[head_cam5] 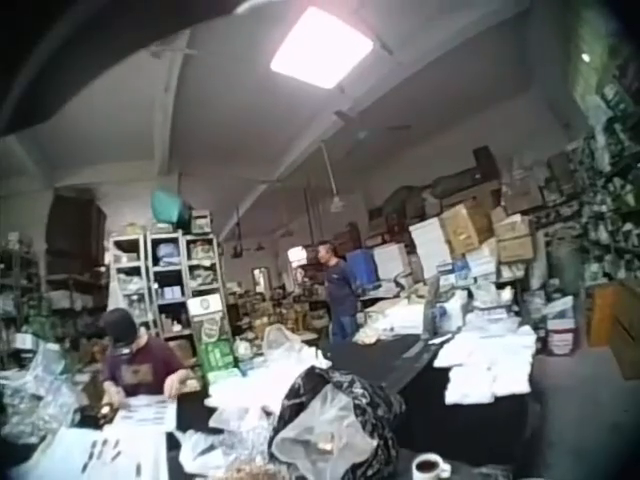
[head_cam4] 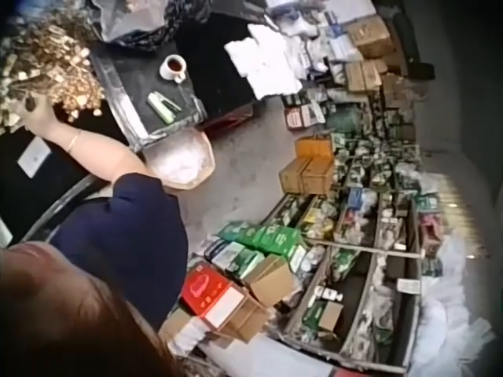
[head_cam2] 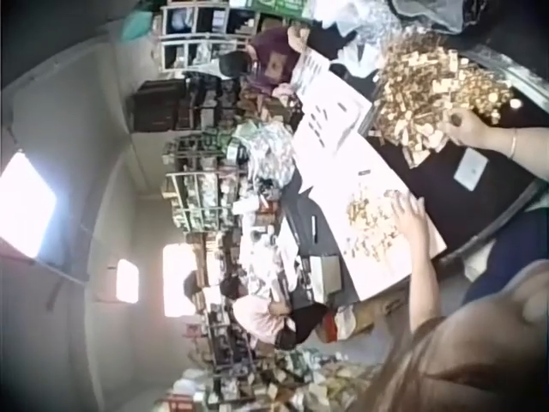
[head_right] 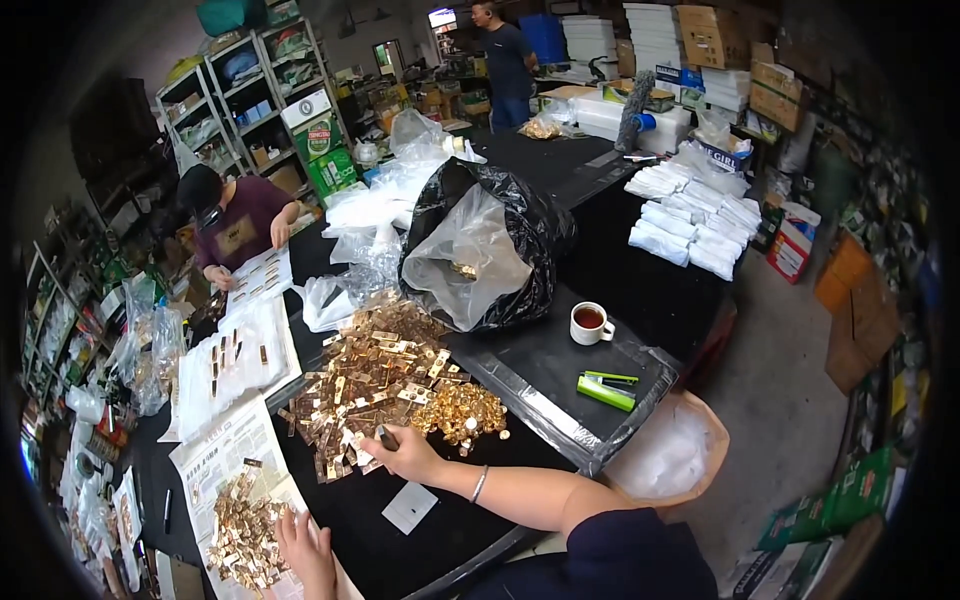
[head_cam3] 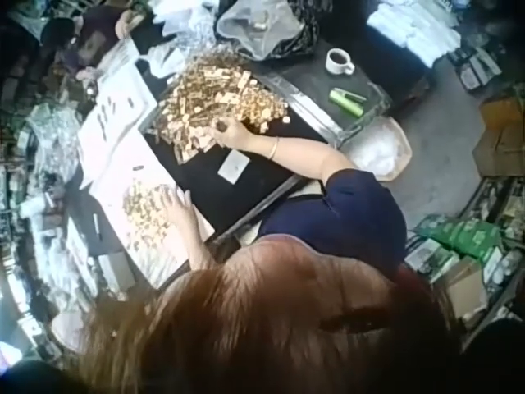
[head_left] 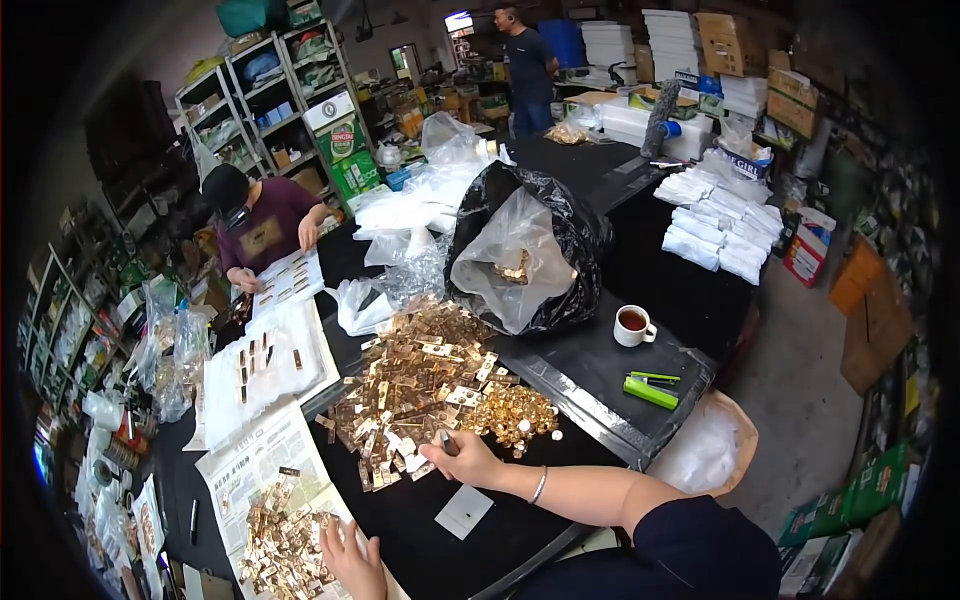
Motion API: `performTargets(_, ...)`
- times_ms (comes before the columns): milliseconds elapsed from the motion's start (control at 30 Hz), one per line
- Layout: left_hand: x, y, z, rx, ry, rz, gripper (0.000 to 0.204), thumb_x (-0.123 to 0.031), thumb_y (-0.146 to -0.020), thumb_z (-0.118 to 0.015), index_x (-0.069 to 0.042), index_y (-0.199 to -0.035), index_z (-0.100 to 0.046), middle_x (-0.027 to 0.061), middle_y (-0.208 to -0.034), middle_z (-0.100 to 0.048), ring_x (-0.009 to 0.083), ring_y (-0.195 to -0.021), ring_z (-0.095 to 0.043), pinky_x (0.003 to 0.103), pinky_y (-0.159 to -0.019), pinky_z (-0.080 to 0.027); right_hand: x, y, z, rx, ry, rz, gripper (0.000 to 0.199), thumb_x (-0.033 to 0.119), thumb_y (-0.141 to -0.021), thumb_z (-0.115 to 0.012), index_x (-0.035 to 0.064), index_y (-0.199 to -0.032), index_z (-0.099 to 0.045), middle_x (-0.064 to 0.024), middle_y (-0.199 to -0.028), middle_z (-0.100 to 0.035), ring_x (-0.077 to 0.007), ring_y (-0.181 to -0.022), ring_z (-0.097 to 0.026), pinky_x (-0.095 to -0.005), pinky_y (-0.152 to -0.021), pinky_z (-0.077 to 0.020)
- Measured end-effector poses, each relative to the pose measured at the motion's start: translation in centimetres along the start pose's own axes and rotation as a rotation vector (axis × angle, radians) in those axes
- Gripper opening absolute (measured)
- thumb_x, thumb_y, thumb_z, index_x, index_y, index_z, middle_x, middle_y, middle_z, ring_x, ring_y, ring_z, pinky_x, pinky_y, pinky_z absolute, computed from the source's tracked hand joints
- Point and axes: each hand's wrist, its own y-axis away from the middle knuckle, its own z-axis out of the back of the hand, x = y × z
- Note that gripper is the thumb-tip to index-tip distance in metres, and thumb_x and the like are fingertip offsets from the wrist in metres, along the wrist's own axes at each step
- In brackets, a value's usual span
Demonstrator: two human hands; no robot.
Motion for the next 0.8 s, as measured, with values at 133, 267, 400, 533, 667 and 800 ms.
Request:
performTargets(133, 3.1, -1.3, -2.3, 0.007, 0.038, -0.051, 0.032, -0.013, -0.090, -0.072, -0.006, -0.122, -0.070, 0.0180, -0.133, -0.065, 0.0388, -0.126, -0.058, 0.053, -0.111, -0.038, -0.5, -0.5, -0.5, 0.038, 0.038, 0.066, 0.045, 0.042, -0.097, -0.073, 0.0037, -0.079, -0.059, 0.0002, -0.062, -0.056, -0.0109, -0.056, -0.056, -0.0312, -0.054, -0.0447)
performTargets(267, 5.7, -1.8, -3.2, 0.033, 0.015, -0.029, 0.025, -0.012, -0.093, -0.068, -0.005, -0.116, -0.072, 0.0163, -0.130, -0.067, 0.0370, -0.126, -0.058, 0.051, -0.110, -0.039, 0.1, -0.2, 0.2, 0.117, 0.190, 0.146, 0.044, 0.044, -0.096, -0.073, 0.0029, -0.084, -0.062, -0.0010, -0.064, -0.057, -0.0119, -0.059, -0.056, -0.0314, -0.057, -0.0453)
performTargets(400, 7.0, -1.7, -2.5, 0.000, 0.005, 0.005, 0.018, -0.011, -0.095, -0.066, -0.003, -0.109, -0.073, 0.0157, -0.127, -0.068, 0.0370, -0.123, -0.060, 0.050, -0.109, -0.039, -0.4, 0.0, 0.9, 0.125, 0.314, 0.118, 0.045, 0.046, -0.094, -0.075, 0.0022, -0.090, -0.065, -0.0028, -0.067, -0.060, -0.0138, -0.064, -0.056, -0.0327, -0.062, -0.0463)
performTargets(533, 5.8, -2.0, -0.8, -0.062, 0.010, 0.035, 0.013, -0.009, -0.098, -0.063, -0.002, -0.104, -0.072, 0.0148, -0.119, -0.070, 0.0341, -0.117, -0.063, 0.048, -0.109, -0.040, -0.4, -0.1, 1.0, 0.102, 0.305, 0.053, 0.042, 0.042, -0.092, -0.080, 0.0067, -0.084, -0.057, 0.0025, -0.067, -0.050, -0.0090, -0.066, -0.046, -0.0303, -0.063, -0.0416)
performTargets(667, 2.8, -4.5, 4.1, -0.032, 0.794, 0.303, 0.012, -0.007, -0.100, -0.062, -0.002, -0.102, -0.072, 0.0135, -0.115, -0.071, 0.0293, -0.112, -0.065, 0.048, -0.109, -0.039, -0.8, -0.3, 1.5, 0.142, 0.361, 0.014, 0.049, 0.048, -0.091, -0.077, 0.0015, -0.102, -0.064, -0.0048, -0.072, -0.063, -0.0160, -0.067, -0.056, -0.0345, -0.066, -0.0469)
performTargets(800, 18.3, -0.5, 5.3, 0.809, 0.048, 0.012, 0.015, -0.010, -0.092, -0.063, -0.003, -0.101, -0.073, 0.0195, -0.121, -0.067, 0.0329, -0.119, -0.062, 0.045, -0.098, -0.049, -0.9, -0.5, 0.6, 0.137, 0.367, 0.059, 0.048, 0.046, -0.092, -0.076, 0.0013, -0.105, -0.063, -0.0043, -0.071, -0.062, -0.0158, -0.067, -0.055, -0.0345, -0.067, -0.0467)
